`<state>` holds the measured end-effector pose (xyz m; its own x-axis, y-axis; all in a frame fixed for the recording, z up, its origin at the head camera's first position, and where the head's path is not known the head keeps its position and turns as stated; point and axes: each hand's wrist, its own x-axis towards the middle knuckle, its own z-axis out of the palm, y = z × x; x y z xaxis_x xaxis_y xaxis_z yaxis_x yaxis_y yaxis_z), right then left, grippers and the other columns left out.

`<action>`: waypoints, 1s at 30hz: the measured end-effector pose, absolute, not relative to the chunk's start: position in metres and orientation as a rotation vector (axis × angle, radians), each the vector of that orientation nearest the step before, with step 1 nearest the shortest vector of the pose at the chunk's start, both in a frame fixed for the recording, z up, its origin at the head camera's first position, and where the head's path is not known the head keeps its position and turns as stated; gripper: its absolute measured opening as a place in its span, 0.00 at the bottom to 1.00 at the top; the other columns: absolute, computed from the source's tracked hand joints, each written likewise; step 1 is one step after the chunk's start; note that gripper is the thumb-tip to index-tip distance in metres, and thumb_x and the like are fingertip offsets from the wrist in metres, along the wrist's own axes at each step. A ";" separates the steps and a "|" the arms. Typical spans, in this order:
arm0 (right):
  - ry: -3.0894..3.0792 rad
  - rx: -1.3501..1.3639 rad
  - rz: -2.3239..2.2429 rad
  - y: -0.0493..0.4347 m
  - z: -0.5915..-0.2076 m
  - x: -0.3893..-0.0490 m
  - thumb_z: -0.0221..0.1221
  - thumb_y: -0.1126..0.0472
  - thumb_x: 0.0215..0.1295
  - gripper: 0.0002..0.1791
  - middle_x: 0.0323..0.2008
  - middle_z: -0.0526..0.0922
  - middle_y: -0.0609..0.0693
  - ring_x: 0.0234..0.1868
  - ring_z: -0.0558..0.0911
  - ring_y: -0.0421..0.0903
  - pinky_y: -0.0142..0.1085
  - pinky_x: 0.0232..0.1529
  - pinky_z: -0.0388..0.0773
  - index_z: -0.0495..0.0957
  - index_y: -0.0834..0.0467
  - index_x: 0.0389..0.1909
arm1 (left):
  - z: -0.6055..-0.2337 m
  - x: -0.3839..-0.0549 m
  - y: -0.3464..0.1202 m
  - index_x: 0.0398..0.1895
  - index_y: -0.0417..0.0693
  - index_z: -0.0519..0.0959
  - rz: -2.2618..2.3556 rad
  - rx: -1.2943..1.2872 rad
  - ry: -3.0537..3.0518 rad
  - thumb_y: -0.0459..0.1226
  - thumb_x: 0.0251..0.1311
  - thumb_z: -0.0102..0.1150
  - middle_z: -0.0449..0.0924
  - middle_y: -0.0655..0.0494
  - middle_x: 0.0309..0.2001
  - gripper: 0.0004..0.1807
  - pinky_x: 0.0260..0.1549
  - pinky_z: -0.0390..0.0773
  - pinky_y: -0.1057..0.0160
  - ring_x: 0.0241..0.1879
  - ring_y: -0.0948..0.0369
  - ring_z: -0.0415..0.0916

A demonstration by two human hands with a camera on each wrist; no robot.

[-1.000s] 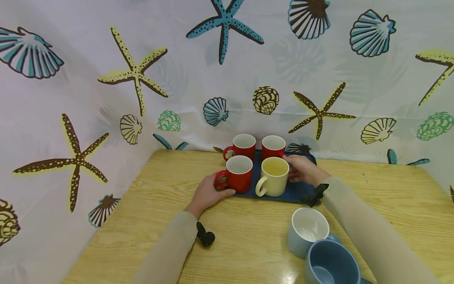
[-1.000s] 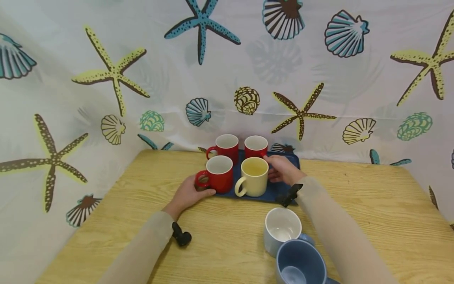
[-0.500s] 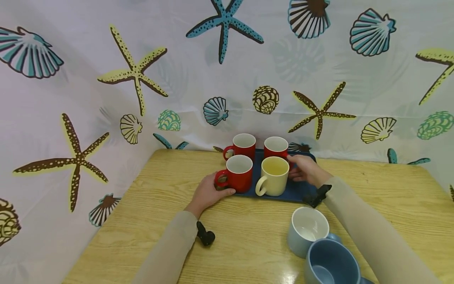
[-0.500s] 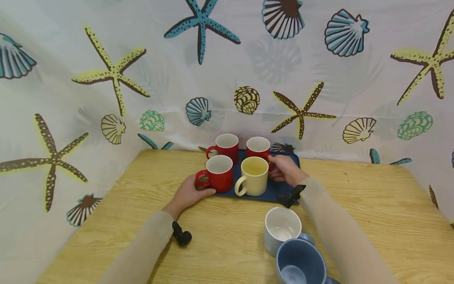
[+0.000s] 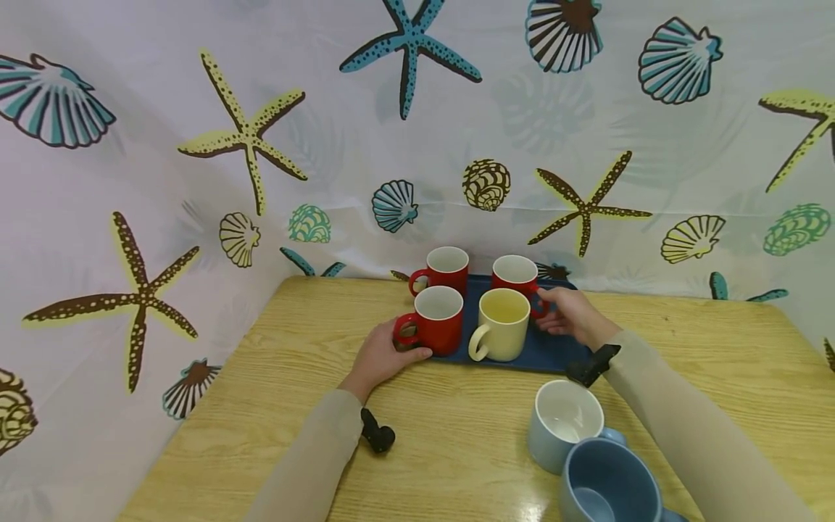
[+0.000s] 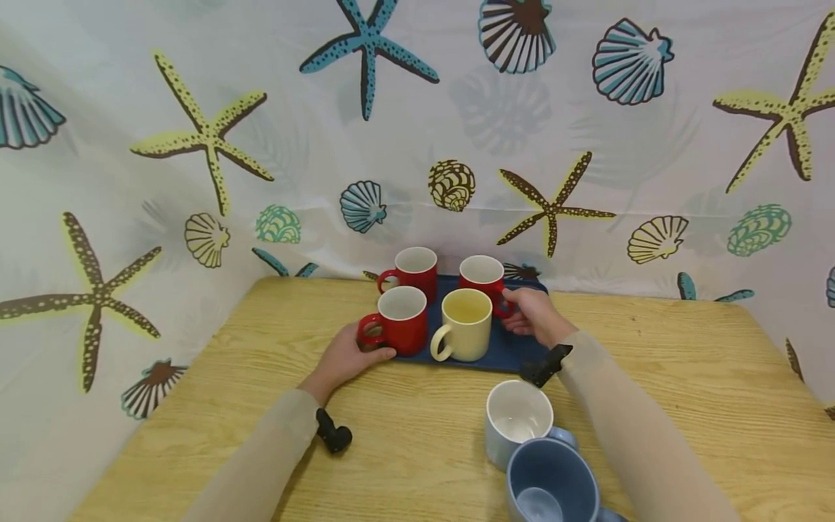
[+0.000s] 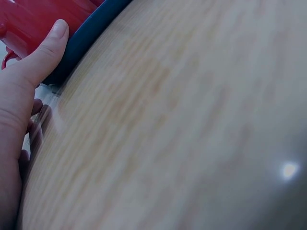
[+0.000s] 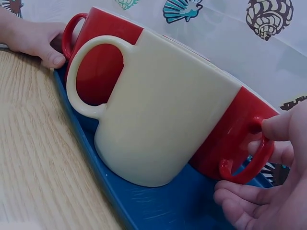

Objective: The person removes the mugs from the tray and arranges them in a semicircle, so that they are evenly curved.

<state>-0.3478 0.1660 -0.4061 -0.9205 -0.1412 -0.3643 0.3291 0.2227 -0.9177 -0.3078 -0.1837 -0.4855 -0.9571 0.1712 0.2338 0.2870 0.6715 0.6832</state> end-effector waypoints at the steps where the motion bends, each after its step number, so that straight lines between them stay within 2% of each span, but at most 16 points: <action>1: 2.131 0.170 -1.753 0.167 -0.407 -0.347 0.48 0.50 0.69 0.19 0.32 0.82 0.59 0.33 0.82 0.50 0.36 0.35 0.78 0.69 0.63 0.42 | -0.486 -0.308 -0.184 0.55 0.57 0.73 -1.149 -0.373 -2.736 0.64 0.39 0.65 0.78 0.63 0.49 0.39 0.51 0.71 0.58 0.49 0.64 0.74; 10: 2.102 0.141 -1.780 0.180 -0.408 -0.341 0.47 0.51 0.70 0.17 0.31 0.80 0.58 0.35 0.82 0.51 0.38 0.40 0.78 0.68 0.64 0.40 | -0.488 -0.309 -0.184 0.55 0.57 0.74 -1.160 -0.383 -2.731 0.65 0.39 0.65 0.78 0.64 0.49 0.39 0.51 0.72 0.58 0.48 0.64 0.74; 20: 2.047 0.131 -1.826 0.195 -0.409 -0.333 0.47 0.53 0.69 0.16 0.32 0.79 0.59 0.36 0.82 0.50 0.40 0.43 0.78 0.68 0.65 0.39 | -0.482 -0.306 -0.184 0.55 0.56 0.74 -1.181 -0.392 -2.725 0.61 0.40 0.67 0.78 0.62 0.49 0.37 0.51 0.72 0.58 0.49 0.64 0.75; 30: 2.000 0.121 -1.871 0.207 -0.409 -0.323 0.48 0.54 0.69 0.16 0.27 0.79 0.58 0.34 0.82 0.49 0.38 0.42 0.78 0.69 0.65 0.37 | -0.482 -0.306 -0.184 0.55 0.55 0.74 -1.186 -0.395 -2.729 0.62 0.40 0.67 0.78 0.61 0.49 0.38 0.51 0.72 0.57 0.48 0.63 0.75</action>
<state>-0.3229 0.2075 -0.4087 -0.9173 -0.2036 -0.3421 0.3278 0.1014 -0.9393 -0.3065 -0.1844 -0.4816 -0.9557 0.1829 0.2304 0.2932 0.6546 0.6967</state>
